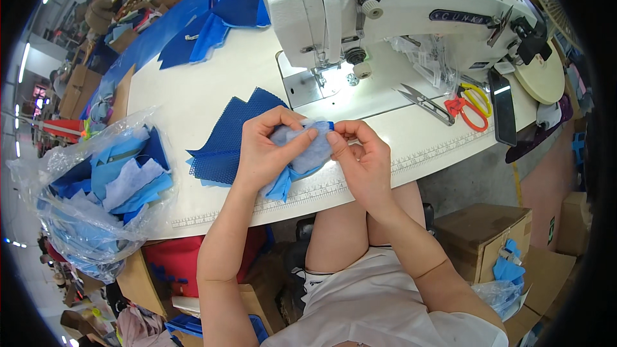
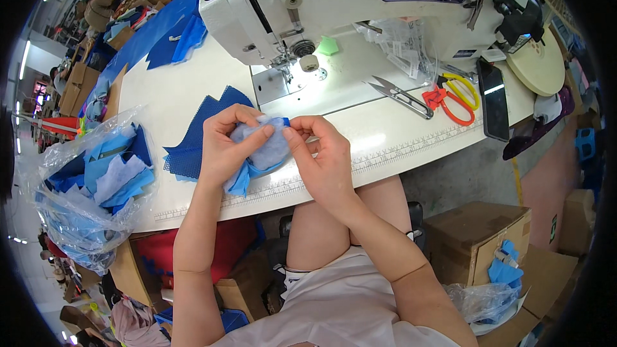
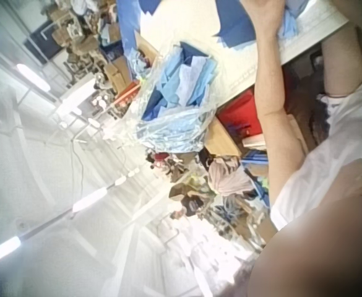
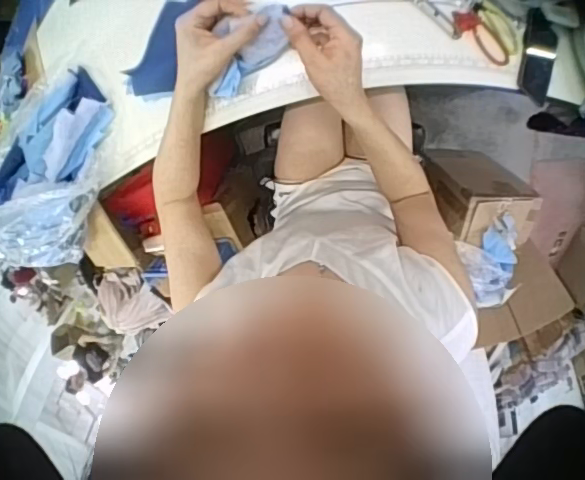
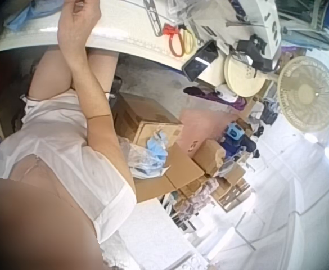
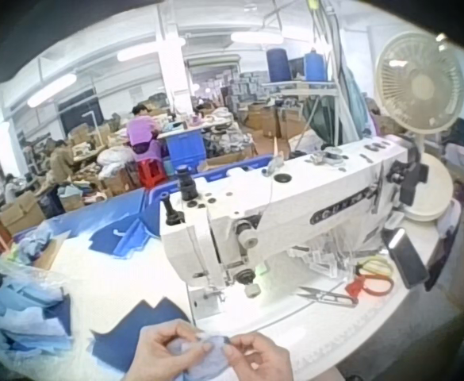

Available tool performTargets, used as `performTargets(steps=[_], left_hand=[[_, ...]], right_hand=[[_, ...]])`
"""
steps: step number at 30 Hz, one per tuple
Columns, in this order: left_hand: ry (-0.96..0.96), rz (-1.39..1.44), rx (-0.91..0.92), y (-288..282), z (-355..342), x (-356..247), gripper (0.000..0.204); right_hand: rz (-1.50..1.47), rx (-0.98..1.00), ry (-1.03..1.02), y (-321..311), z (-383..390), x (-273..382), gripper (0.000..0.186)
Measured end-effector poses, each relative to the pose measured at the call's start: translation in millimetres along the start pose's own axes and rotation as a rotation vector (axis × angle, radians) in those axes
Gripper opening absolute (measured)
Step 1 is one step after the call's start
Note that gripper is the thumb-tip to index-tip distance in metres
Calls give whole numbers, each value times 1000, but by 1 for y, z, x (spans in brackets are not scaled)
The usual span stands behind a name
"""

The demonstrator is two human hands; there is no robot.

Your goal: The person is sewing pieces of fabric using an industrial sewing machine to construct a small bag.

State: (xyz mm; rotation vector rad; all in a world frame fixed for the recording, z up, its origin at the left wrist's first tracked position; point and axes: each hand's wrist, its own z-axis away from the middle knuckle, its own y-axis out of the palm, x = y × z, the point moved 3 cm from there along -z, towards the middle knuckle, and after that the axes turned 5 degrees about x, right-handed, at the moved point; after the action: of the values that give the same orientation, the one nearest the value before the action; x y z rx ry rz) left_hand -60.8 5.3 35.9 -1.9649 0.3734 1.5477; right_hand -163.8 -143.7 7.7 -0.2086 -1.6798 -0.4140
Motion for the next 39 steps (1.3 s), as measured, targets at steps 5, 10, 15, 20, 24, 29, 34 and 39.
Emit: performTargets(steps=[5,10,15,20,24,29,34,39], left_hand=[[30,-13,-5,1,-1,-2,19],[64,-27,-31,2,-2,-1,18],[27,4,-30,2,-2,2,18],[19,-7,-27,2,-2,3,18],[6,3,-32,2,-2,1,18],[19,36,-24,5,-1,0,18],[62,45,4,7,-3,-1,15],[-52,5,80,9,-4,-11,16]], right_hand=[[34,2,-13,-1,0,2,16],[82,1,-52,0,1,3,14],[101,0,-97,1,0,4,14],[117,3,-124,1,0,5,13],[185,11,-185,3,1,10,13],[305,6,-246,4,2,11,10],[190,15,-126,1,1,5,9],[180,18,-91,0,1,2,8]])
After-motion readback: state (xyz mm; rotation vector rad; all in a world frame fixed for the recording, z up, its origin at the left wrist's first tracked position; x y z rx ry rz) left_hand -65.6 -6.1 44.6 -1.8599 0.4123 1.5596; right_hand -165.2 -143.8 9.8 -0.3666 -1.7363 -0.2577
